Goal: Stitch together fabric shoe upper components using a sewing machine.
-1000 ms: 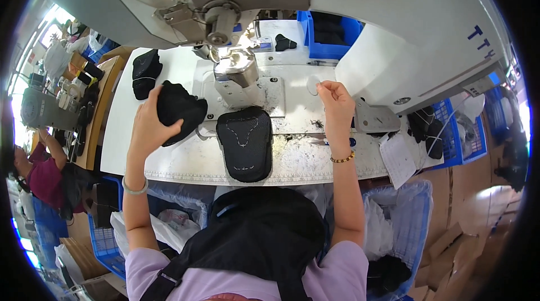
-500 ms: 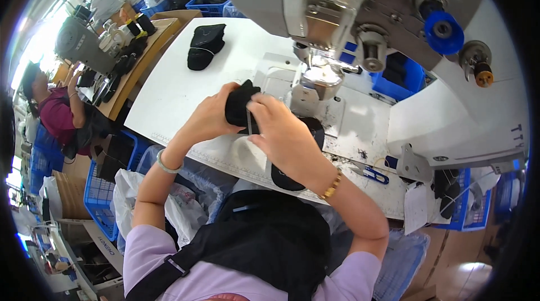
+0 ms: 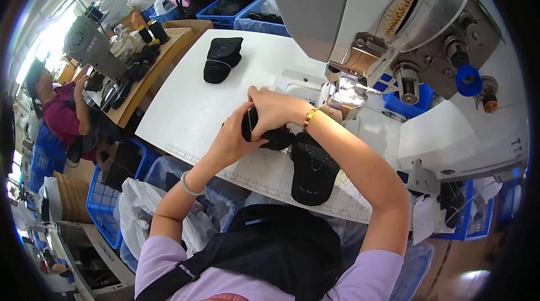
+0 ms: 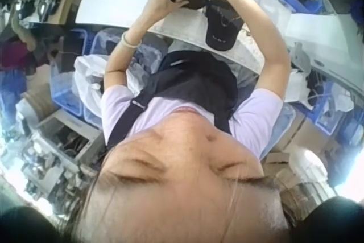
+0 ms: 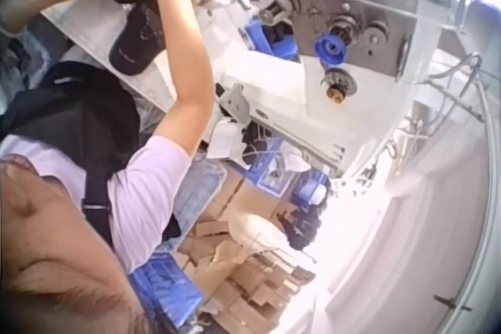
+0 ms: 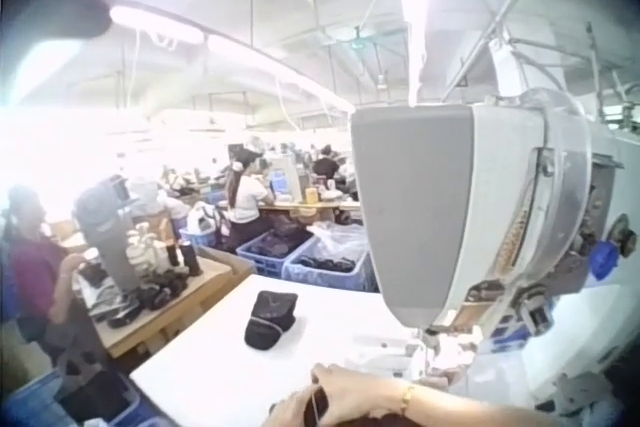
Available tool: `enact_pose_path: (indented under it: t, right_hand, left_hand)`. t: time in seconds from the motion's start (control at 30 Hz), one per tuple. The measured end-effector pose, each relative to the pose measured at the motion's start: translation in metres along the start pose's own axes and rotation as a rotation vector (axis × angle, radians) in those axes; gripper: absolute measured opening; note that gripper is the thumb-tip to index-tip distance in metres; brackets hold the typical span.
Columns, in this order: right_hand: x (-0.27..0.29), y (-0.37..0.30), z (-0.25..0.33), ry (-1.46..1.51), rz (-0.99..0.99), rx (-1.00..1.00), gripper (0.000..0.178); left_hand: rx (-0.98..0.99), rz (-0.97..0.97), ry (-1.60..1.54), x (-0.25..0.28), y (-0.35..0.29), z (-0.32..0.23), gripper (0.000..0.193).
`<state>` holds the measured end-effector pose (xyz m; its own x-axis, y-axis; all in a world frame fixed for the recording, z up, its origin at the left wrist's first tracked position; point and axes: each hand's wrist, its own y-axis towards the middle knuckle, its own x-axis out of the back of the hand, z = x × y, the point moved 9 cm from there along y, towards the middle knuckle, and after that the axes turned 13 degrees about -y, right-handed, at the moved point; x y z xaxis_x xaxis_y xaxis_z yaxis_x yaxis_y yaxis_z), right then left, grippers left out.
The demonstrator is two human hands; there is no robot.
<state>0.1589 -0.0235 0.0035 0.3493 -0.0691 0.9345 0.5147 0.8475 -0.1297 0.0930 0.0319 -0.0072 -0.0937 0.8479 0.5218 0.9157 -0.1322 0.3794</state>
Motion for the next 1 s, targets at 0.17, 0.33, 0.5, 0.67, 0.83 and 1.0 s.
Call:
enact_pose_path:
  t: [0.17, 0.33, 0.5, 0.67, 0.83, 1.0]
  right_hand:
    - [-0.002, 0.007, 0.019, -0.099, 0.100, 0.002, 0.075]
    - [0.000, -0.012, 0.020, -0.106, -0.102, 0.061, 0.088]
    - [0.003, -0.041, 0.001, 0.195, -0.234, 0.050, 0.102]
    - [-0.034, -0.044, 0.015, 0.824, 0.219, -0.200, 0.073]
    - [0.030, -0.052, 0.038, 0.474, -0.505, 0.030, 0.044]
    - [0.029, -0.097, 0.079, 0.092, -0.610, 0.035, 0.030]
  left_hand:
    - [-0.022, 0.122, -0.023, 0.004, 0.013, 0.009, 0.085]
    - [0.120, 0.170, 0.092, 0.012, 0.022, 0.028, 0.072]
    - [0.203, 0.045, -0.523, 0.055, 0.005, 0.028, 0.063]
    - [0.324, -0.150, -1.049, 0.075, -0.026, 0.021, 0.054]
    - [0.597, -0.244, -0.978, 0.085, -0.075, 0.049, 0.042]
    - [0.606, -0.448, -1.178, 0.190, -0.247, 0.117, 0.047]
